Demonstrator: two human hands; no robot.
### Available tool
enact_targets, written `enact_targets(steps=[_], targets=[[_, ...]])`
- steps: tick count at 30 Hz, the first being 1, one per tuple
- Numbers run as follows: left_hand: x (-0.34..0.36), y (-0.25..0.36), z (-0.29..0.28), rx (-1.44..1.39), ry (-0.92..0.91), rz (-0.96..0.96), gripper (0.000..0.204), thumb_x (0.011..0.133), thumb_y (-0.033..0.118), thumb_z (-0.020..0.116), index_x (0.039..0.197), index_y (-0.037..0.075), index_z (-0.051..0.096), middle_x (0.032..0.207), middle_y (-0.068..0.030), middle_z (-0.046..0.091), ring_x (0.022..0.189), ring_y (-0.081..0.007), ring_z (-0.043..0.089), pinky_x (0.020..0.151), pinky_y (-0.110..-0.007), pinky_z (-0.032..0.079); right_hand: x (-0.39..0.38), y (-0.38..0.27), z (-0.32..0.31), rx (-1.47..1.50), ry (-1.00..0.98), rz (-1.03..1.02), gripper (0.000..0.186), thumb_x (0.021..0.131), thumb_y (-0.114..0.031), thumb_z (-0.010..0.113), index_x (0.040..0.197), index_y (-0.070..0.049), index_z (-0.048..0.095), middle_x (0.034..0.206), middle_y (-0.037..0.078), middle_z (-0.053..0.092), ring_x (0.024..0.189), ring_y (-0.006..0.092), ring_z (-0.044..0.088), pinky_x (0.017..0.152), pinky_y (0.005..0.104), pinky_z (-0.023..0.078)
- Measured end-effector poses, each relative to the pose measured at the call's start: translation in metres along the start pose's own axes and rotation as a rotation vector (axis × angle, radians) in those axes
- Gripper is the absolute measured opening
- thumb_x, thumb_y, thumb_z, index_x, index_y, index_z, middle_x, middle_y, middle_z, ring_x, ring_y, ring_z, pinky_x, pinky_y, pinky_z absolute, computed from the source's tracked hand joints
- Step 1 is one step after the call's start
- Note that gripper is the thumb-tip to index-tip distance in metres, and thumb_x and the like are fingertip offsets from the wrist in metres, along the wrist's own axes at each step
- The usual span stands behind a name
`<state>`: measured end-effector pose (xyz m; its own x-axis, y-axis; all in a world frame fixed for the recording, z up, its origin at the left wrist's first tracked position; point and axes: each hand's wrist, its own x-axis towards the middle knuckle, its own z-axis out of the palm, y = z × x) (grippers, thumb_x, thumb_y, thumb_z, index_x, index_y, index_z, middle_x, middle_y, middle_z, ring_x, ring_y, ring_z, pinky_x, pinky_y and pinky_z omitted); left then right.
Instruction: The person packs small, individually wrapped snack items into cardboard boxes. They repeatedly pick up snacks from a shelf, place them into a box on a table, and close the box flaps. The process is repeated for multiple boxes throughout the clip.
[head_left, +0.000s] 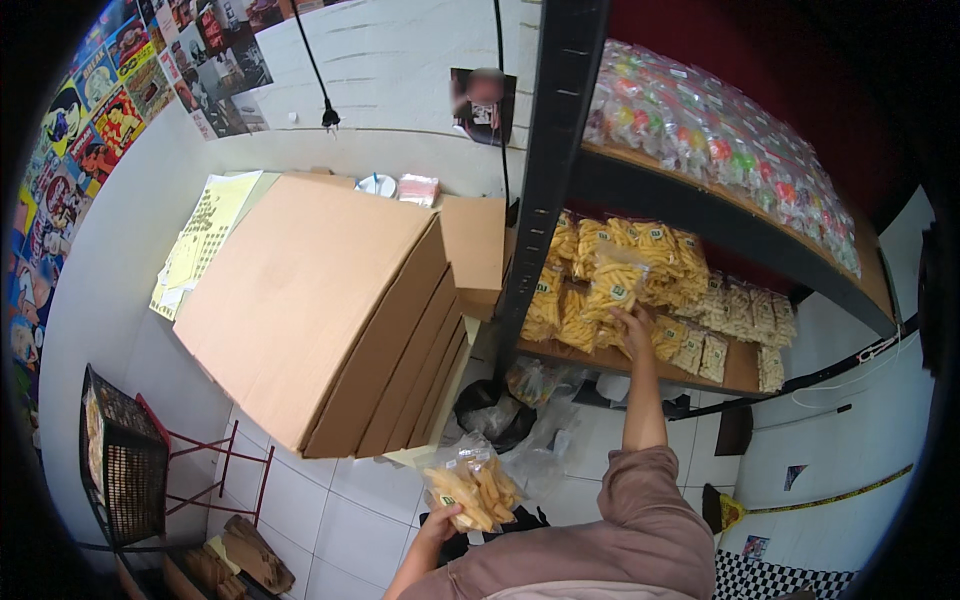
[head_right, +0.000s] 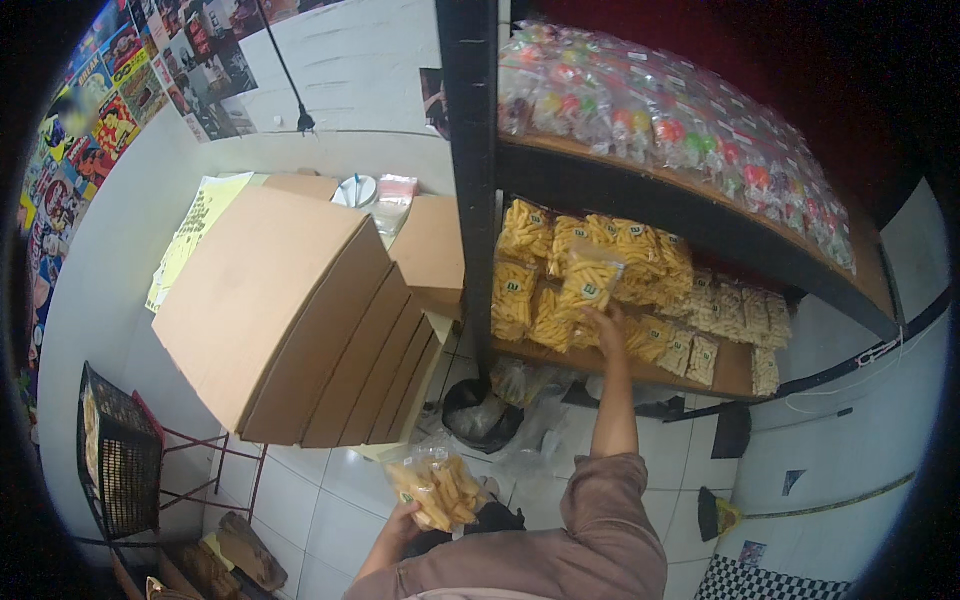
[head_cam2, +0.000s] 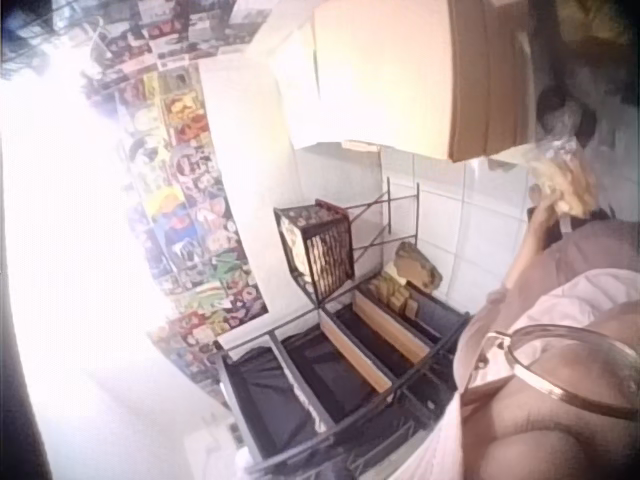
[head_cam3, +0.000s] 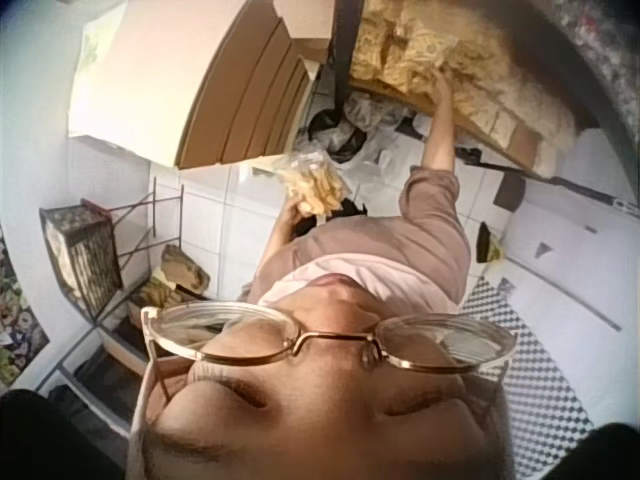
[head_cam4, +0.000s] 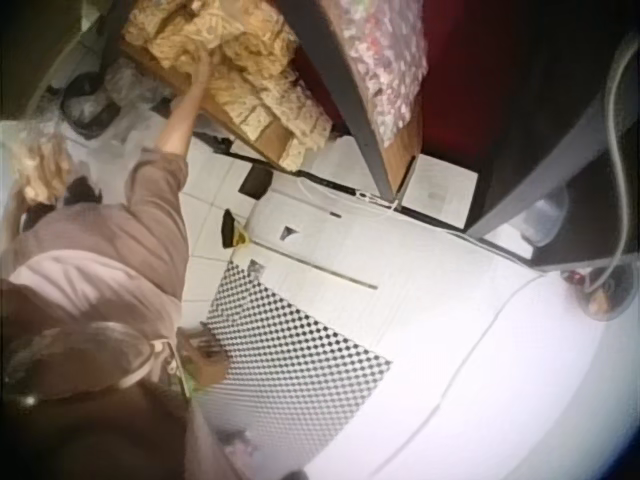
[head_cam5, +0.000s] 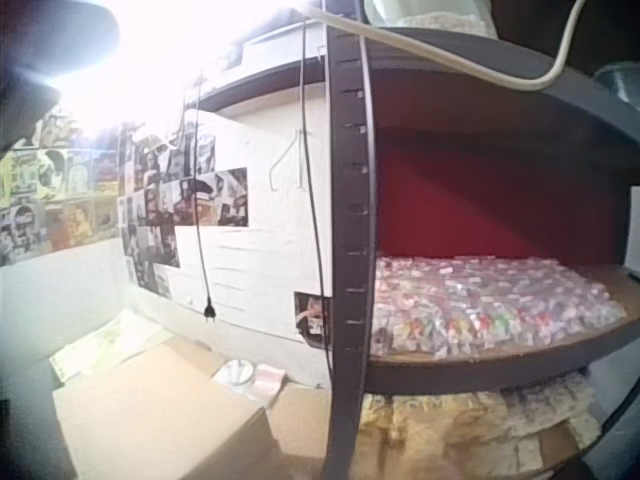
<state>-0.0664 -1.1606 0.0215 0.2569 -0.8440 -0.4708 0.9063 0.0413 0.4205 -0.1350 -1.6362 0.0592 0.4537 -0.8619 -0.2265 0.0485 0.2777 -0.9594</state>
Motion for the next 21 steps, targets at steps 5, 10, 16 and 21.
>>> enact_targets(steps=[5,10,16,21], targets=[[-0.025,0.003,-0.014,-0.063,-0.026,0.023,0.058,0.069,0.015,0.063,0.118,-0.002,0.035,0.107,-0.0136,0.051,0.096,-0.0249,0.054,0.082,-0.037,0.045,-0.065,0.065,-0.027,0.499,0.020,-0.170,0.037,0.073,-0.005,0.059,0.109,-0.004,0.047,0.100,0.005,0.055,0.094,0.0176,0.052,0.077,0.0269,0.042],[-0.063,0.015,-0.050,0.000,-0.054,-0.031,0.058,0.069,0.014,0.063,0.118,-0.002,0.035,0.108,-0.0132,0.051,0.095,-0.0241,0.054,0.081,-0.035,0.045,-0.211,0.195,-0.110,0.583,-0.079,0.593,0.049,0.067,0.001,0.055,0.114,-0.010,0.044,0.101,0.008,0.053,0.085,0.0202,0.054,0.063,0.0294,0.046],[-0.158,0.044,-0.136,-0.273,0.065,0.206,0.064,0.069,0.020,0.063,0.121,-0.001,0.033,0.113,-0.0151,0.049,0.099,-0.0277,0.052,0.083,-0.039,0.045,-0.334,0.190,0.063,-0.007,-0.825,0.900,0.063,0.061,-0.002,0.066,0.118,0.002,0.040,0.109,0.009,0.052,0.100,0.0202,0.050,0.087,0.0314,0.039],[-0.274,0.091,-0.211,-0.261,0.330,0.620,0.073,0.069,0.031,0.062,0.127,0.002,0.027,0.122,-0.0144,0.041,0.110,-0.0297,0.044,0.091,-0.042,0.038,-0.348,0.177,0.254,-0.280,-1.207,0.695,0.058,0.062,-0.011,0.069,0.114,0.000,0.047,0.104,0.008,0.055,0.094,0.0162,0.053,0.084,0.0296,0.039]])
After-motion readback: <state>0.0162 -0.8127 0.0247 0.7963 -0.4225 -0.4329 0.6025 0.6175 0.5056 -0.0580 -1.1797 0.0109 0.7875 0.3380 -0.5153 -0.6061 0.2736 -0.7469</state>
